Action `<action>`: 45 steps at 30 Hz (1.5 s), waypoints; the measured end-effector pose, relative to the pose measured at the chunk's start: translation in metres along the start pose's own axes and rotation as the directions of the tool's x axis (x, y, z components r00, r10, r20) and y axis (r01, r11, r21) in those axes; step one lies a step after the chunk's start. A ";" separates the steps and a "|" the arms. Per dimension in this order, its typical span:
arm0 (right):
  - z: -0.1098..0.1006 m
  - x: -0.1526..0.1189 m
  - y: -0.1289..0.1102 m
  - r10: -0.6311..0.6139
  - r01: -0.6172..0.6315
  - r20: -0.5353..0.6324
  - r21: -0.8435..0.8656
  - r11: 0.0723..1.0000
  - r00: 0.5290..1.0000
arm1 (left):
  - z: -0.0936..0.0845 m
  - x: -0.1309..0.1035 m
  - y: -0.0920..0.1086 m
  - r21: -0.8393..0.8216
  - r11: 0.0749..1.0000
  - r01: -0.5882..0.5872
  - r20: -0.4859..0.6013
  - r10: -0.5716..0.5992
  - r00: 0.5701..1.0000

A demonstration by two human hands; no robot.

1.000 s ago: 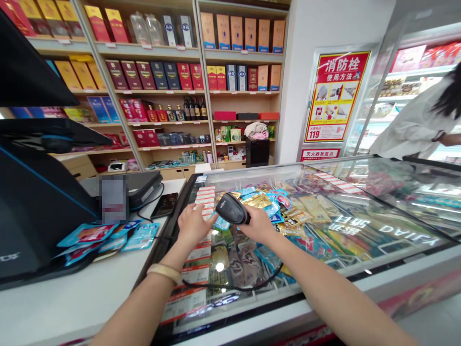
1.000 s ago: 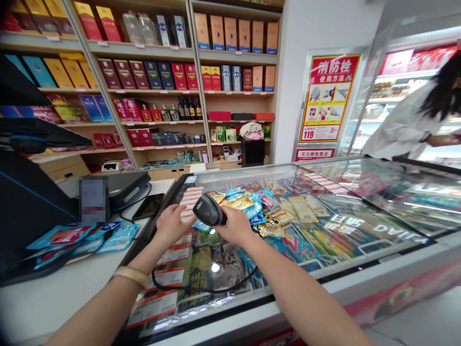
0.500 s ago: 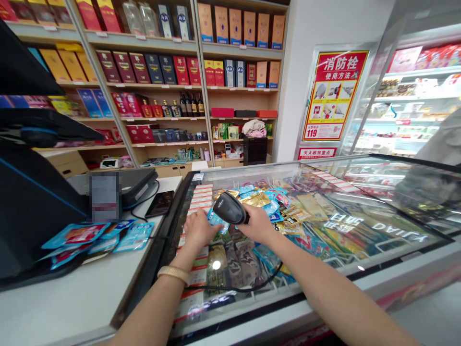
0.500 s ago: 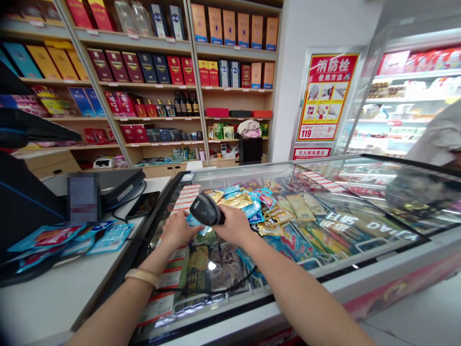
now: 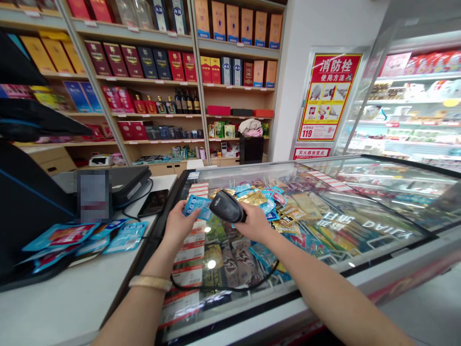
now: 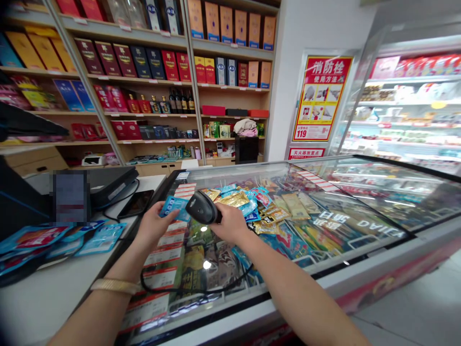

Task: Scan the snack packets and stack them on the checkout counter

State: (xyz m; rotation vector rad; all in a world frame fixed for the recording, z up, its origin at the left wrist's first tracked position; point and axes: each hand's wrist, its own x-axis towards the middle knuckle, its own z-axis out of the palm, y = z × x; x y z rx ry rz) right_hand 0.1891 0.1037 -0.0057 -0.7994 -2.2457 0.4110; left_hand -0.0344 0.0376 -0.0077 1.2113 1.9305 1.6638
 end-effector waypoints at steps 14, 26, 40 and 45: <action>-0.004 0.002 -0.009 0.028 -0.006 0.146 -0.148 0.989 0.989 | -0.010 0.008 -0.001 -0.096 0.995 0.019 -0.130 -0.031 0.991; -0.001 0.004 -0.010 0.066 -0.023 0.194 -0.216 0.976 0.979 | -0.008 0.003 0.008 -0.080 0.997 0.008 -0.106 -0.017 0.994; 0.000 0.006 -0.008 0.062 -0.017 0.188 -0.231 0.973 0.980 | -0.008 0.003 0.007 -0.103 0.995 0.004 -0.109 -0.015 0.994; 0.000 0.006 -0.008 0.053 -0.007 0.189 -0.234 0.972 0.981 | -0.009 0.003 0.007 -0.092 0.996 0.015 -0.106 -0.024 0.994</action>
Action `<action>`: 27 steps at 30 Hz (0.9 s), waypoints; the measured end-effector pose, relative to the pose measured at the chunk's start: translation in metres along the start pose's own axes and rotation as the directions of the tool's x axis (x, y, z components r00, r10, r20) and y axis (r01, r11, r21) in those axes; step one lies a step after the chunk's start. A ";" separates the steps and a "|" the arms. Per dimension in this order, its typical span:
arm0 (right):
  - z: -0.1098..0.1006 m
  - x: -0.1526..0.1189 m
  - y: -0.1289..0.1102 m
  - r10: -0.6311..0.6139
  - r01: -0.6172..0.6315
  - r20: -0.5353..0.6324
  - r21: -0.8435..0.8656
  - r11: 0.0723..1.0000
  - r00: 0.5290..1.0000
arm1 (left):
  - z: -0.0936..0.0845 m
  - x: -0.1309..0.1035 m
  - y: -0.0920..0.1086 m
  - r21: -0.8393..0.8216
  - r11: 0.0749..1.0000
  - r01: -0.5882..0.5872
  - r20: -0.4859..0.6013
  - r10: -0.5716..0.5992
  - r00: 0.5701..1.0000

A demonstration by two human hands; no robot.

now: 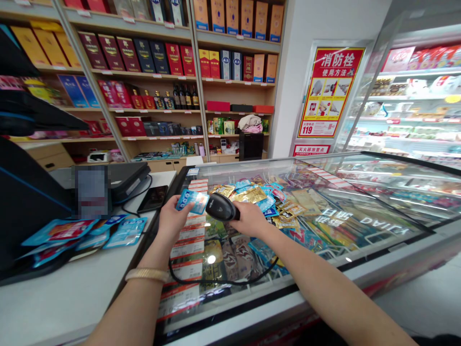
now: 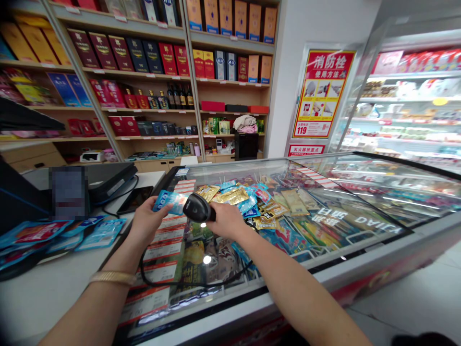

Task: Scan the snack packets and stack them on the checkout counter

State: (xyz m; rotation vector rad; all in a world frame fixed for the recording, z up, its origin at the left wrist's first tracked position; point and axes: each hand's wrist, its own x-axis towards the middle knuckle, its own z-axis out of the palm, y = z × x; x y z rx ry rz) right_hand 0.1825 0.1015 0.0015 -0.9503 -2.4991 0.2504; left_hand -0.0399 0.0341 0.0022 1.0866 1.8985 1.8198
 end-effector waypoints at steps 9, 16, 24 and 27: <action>0.003 -0.002 0.003 -0.002 0.006 -0.036 0.095 0.995 0.999 | -0.002 0.001 -0.001 0.056 0.996 -0.073 -0.026 0.075 0.997; 0.005 -0.006 0.008 -0.027 0.042 -0.095 0.151 0.988 0.995 | -0.086 0.002 0.036 0.574 0.734 -0.363 -0.065 0.482 0.874; 0.007 -0.007 0.011 -0.038 0.049 -0.097 0.106 0.993 0.995 | -0.234 0.008 0.018 0.951 0.219 -0.219 0.067 0.545 0.836; 0.009 -0.007 0.011 -0.044 0.058 -0.115 0.122 0.991 0.992 | -0.254 0.014 0.005 0.966 0.139 -0.218 0.130 0.469 0.874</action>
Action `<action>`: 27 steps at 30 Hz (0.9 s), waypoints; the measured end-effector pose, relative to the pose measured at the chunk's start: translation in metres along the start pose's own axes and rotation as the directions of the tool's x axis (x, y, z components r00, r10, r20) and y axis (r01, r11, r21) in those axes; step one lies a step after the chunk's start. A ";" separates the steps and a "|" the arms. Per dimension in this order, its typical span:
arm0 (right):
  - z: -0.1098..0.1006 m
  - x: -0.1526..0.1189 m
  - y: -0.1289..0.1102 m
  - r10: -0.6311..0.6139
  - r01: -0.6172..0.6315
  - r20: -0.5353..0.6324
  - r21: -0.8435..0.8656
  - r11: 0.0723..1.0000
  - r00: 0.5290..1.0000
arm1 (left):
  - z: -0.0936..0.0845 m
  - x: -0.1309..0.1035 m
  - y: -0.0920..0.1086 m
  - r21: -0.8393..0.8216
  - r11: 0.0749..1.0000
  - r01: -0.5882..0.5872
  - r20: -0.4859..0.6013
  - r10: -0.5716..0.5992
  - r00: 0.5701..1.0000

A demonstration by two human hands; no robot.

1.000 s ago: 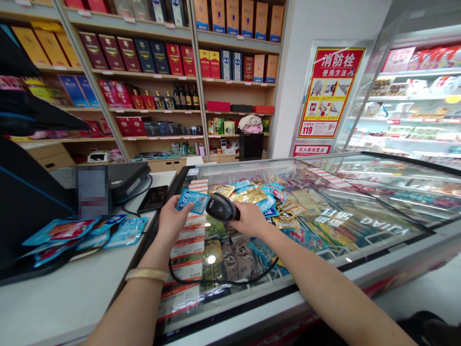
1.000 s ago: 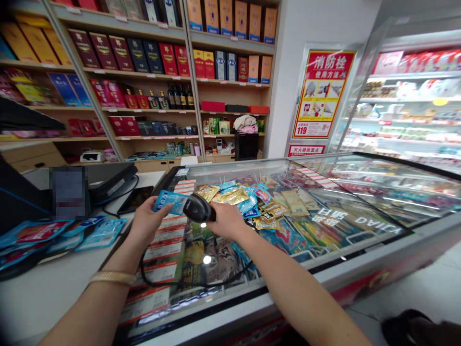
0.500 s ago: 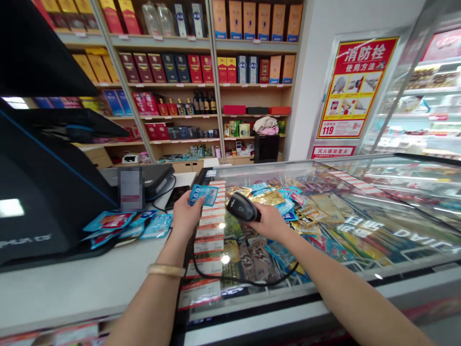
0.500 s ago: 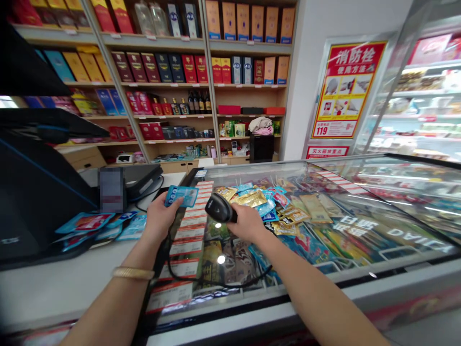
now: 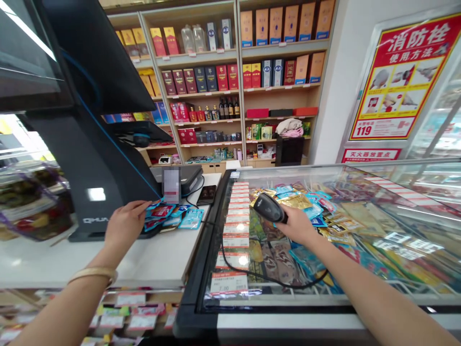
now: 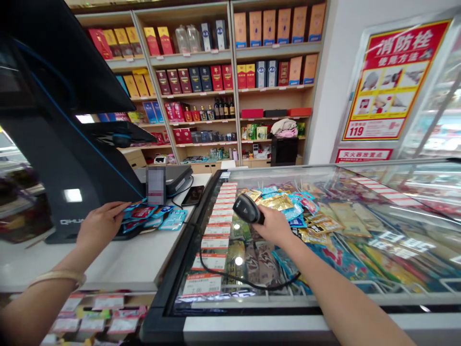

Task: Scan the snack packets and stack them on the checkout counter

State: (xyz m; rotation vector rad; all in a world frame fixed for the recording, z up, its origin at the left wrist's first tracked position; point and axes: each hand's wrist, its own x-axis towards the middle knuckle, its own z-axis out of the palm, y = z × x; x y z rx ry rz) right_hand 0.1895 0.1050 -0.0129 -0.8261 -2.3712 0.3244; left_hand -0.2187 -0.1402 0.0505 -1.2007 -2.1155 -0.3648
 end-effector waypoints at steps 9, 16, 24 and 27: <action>-0.003 0.000 -0.003 0.010 -0.009 -0.022 0.025 1.000 1.000 | 0.020 -0.004 -0.006 0.101 0.984 -0.145 0.195 0.124 0.973; -0.005 0.003 0.000 0.035 -0.020 -0.127 0.115 0.993 0.991 | 0.005 0.000 0.037 0.011 1.000 0.020 -0.036 -0.020 0.999; -0.015 0.005 0.003 0.120 -0.033 -0.353 0.243 0.969 0.928 | -0.001 0.025 0.182 -0.406 0.907 -0.110 -0.278 -0.007 0.961; -0.018 0.006 0.004 0.159 -0.054 -0.388 0.267 0.962 0.908 | 0.024 0.025 0.240 -0.598 0.768 -0.229 -0.147 0.176 0.973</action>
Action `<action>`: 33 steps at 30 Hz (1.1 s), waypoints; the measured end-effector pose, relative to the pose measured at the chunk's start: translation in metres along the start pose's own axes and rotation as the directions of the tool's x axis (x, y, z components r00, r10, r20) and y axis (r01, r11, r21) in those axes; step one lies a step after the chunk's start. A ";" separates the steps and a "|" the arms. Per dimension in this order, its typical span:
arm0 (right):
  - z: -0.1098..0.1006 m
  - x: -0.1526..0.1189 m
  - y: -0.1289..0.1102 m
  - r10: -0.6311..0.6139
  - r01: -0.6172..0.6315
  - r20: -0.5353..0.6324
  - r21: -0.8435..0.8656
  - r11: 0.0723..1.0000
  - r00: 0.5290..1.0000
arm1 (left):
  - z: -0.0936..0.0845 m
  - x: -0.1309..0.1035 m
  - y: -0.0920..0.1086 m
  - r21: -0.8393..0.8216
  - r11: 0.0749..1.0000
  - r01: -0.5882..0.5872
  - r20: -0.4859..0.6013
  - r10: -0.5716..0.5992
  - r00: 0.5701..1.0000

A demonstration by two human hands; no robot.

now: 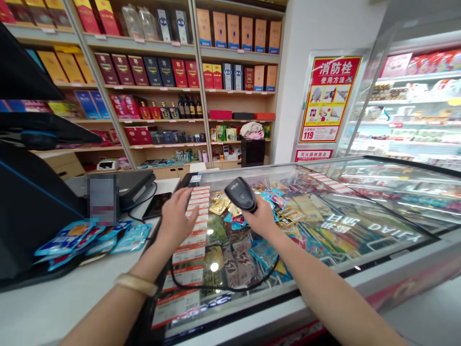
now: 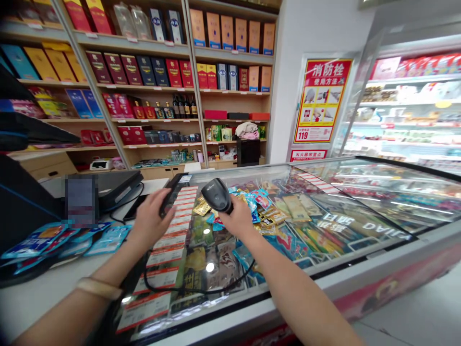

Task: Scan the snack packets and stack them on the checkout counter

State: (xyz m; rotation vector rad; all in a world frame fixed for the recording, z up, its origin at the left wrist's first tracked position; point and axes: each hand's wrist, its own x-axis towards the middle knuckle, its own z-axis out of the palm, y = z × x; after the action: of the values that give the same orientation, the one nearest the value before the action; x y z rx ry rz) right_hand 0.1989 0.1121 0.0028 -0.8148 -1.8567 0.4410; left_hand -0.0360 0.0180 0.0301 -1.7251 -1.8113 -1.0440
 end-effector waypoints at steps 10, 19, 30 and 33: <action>0.000 0.002 0.003 0.048 -0.048 -0.007 0.019 0.999 0.999 | 0.111 0.023 0.071 -0.286 0.947 0.145 0.451 0.000 0.892; 0.001 0.000 0.001 0.000 -0.001 0.036 0.034 0.999 0.999 | 0.102 0.014 0.057 -0.347 0.880 0.324 0.452 -0.146 0.880; 0.001 -0.003 -0.002 -0.026 0.033 0.166 -0.035 0.999 0.986 | 0.042 -0.009 -0.001 -0.623 0.443 0.645 0.415 -0.512 0.752; -0.001 -0.004 -0.009 -0.046 0.068 0.277 -0.070 0.995 0.960 | 0.035 -0.014 -0.014 -0.696 0.263 0.668 0.388 -0.645 0.658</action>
State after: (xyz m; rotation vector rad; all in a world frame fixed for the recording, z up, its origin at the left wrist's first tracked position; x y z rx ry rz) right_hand 0.1981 0.1027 0.0060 -0.7806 -2.1625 0.4651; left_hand -0.0412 0.0357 -0.0054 -1.2425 -2.3419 -2.5658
